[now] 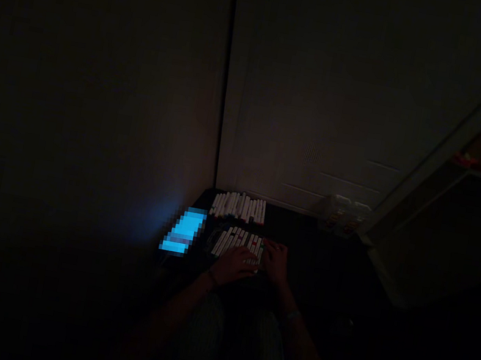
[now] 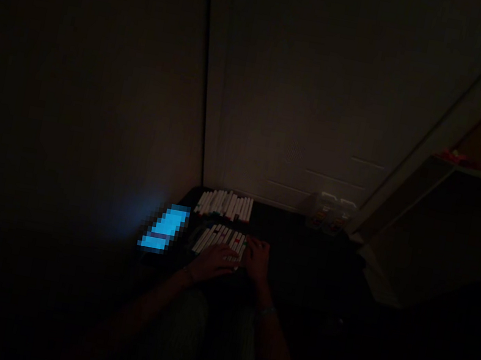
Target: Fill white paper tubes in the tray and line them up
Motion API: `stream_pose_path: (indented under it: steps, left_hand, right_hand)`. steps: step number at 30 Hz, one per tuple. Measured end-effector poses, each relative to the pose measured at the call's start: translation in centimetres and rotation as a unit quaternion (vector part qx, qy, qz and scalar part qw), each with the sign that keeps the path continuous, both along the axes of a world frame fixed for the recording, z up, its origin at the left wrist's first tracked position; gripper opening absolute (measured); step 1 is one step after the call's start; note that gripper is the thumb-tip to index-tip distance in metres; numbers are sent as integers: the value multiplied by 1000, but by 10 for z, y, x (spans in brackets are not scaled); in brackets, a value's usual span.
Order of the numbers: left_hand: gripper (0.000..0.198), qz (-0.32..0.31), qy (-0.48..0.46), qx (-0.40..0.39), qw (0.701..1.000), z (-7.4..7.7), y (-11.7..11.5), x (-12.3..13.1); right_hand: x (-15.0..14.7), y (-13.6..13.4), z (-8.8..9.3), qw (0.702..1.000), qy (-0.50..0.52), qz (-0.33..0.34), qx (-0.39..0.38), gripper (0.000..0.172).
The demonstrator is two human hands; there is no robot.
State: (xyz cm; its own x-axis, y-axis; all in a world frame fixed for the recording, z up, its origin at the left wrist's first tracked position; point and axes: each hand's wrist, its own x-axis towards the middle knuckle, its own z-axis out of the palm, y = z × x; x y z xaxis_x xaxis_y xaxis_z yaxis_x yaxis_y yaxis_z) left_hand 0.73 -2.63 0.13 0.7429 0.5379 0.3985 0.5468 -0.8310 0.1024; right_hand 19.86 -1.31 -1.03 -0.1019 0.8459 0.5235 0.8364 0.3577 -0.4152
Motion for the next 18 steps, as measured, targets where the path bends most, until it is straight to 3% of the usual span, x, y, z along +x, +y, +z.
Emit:
stream_pose_path:
  steps: [18]
  left_hand:
    - [31,6,-3,-9,1000,6,-3,0]
  right_hand:
    - [0,0,1,1000,-13,-1,10,36]
